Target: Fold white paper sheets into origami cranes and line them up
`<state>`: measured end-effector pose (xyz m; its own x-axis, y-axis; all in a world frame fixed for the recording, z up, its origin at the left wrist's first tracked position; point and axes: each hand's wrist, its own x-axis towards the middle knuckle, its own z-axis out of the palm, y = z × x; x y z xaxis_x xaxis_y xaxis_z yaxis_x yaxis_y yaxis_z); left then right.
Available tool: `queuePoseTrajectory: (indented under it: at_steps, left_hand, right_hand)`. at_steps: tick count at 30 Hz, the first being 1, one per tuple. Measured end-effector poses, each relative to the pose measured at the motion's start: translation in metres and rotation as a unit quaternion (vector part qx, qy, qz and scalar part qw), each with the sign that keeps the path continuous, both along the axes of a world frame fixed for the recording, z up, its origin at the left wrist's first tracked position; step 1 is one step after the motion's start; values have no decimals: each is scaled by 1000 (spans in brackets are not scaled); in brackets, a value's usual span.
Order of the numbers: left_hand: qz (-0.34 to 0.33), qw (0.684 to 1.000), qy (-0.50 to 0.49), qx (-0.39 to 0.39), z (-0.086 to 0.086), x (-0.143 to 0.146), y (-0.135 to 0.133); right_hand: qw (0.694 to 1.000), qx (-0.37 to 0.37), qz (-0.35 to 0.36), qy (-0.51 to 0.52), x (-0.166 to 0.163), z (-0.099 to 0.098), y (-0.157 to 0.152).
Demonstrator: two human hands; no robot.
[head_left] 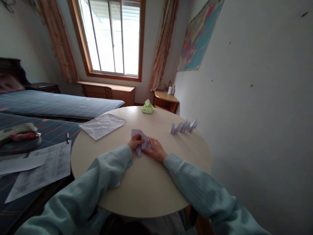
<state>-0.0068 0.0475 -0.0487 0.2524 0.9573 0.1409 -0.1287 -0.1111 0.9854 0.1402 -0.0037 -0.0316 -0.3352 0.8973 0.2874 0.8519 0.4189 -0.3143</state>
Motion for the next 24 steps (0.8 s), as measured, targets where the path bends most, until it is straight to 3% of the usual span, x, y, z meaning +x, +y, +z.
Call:
queuePoseTrajectory:
  at_steps: [9,16,20,24]
  left_hand:
    - [-34,992,106,62,7,0,-8]
    - [-43,990,116,67,6,0,-8]
    - [-38,990,120,65,9,1,-11]
    - [-15,976,193,104,9,1,-11]
  right_hand:
    - [1000,-4,-4,-9,-1,4,-2]
    - [1000,-3,3,-3,0,3,1]
    - [1000,7,3,2,1,0,2]
    - [1000,6,8,4,1,-1,2]
